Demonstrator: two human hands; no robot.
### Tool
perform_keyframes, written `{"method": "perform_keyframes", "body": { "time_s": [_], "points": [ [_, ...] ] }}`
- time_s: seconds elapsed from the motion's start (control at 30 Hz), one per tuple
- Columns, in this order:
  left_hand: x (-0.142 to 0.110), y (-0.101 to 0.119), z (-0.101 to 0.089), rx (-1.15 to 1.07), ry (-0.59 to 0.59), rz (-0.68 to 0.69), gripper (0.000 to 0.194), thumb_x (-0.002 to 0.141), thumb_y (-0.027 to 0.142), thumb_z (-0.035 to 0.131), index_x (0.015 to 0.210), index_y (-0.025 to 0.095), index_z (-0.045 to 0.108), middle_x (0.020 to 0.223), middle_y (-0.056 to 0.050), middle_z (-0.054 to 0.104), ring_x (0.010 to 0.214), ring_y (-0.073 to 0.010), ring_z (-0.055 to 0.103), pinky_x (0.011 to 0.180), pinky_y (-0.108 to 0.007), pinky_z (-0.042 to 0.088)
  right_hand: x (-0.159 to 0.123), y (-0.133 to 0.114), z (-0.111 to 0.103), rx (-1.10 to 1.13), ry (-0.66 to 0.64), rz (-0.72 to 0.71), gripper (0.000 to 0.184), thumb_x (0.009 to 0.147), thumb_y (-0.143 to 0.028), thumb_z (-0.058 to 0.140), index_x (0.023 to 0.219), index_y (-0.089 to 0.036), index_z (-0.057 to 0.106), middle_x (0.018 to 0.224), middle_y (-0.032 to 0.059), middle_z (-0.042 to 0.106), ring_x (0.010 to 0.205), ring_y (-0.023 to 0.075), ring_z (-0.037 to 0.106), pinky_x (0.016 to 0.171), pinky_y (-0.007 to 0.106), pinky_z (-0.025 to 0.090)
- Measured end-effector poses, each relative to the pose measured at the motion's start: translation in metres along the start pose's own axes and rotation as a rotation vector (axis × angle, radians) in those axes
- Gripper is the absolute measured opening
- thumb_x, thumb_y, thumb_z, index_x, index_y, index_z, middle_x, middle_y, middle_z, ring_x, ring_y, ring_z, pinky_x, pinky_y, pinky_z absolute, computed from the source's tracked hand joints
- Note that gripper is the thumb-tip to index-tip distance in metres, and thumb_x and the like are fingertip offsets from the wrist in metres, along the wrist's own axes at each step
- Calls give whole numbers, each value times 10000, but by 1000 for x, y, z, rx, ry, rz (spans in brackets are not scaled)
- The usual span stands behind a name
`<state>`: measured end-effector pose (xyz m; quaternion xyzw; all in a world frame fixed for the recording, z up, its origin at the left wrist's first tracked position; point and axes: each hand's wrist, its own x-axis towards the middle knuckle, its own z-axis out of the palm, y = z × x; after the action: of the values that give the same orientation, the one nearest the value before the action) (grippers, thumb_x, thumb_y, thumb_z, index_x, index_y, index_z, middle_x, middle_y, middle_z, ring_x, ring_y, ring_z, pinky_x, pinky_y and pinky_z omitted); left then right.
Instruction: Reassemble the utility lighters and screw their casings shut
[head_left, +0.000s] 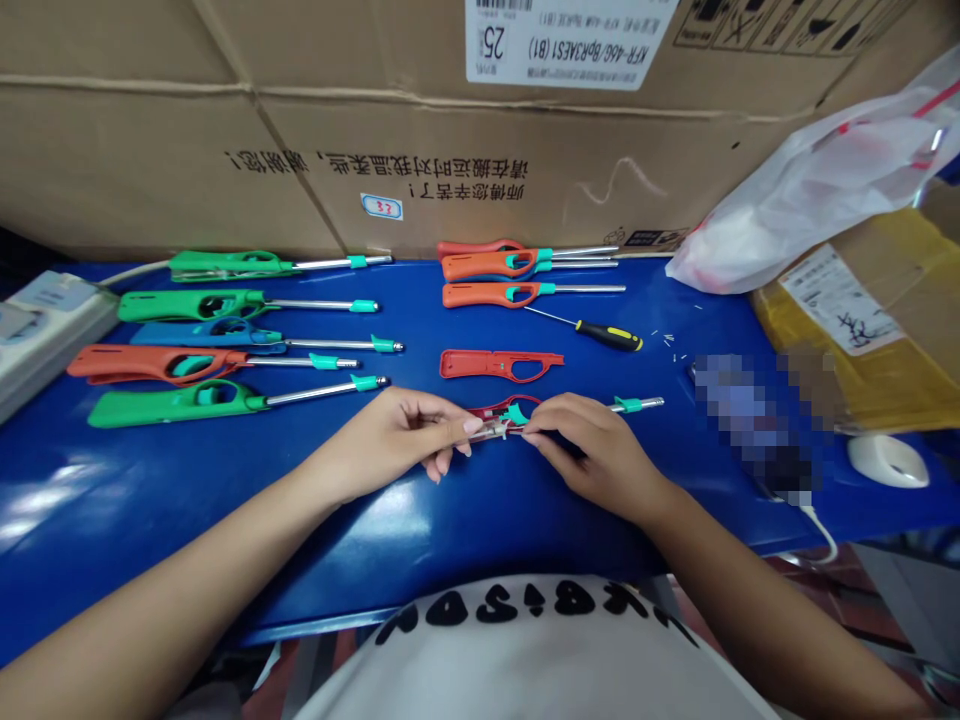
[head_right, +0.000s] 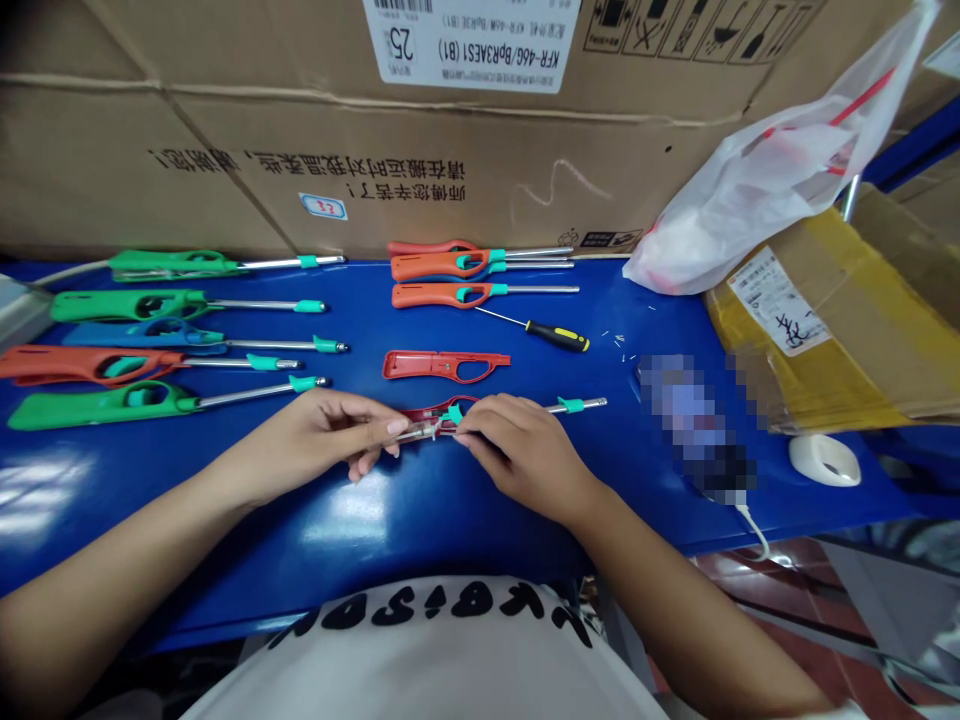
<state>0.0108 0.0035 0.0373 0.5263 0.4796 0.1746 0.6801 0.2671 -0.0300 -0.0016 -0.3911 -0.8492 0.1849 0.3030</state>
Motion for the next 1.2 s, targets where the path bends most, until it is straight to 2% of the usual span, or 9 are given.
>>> {"method": "perform_keyframes", "body": {
  "time_s": [0.2,0.5,1.2],
  "points": [
    [3,-1,2,13,-1,-20,242,831,386,767,881,154,813,608,-9,695,487,-80,543,507,-200,502,-2,1,0,-7,3,-8,152,1007,-171,570,1106,-225,671,967,26,755,862,169,667,779,334,510],
    [4,-3,0,14,-9,0,196,856,338,740,884,160,819,536,17,639,498,-83,551,530,-193,494,1,-2,0,40,33,13,123,1004,-173,571,1027,-222,681,913,24,758,807,164,658,753,334,509],
    [3,-3,1,29,-5,2,235,830,389,765,892,170,823,557,7,661,505,-98,571,543,-222,536,3,-3,-2,85,61,-26,135,992,-159,591,1034,-233,695,928,31,774,804,162,676,749,339,506]
  ]
}}
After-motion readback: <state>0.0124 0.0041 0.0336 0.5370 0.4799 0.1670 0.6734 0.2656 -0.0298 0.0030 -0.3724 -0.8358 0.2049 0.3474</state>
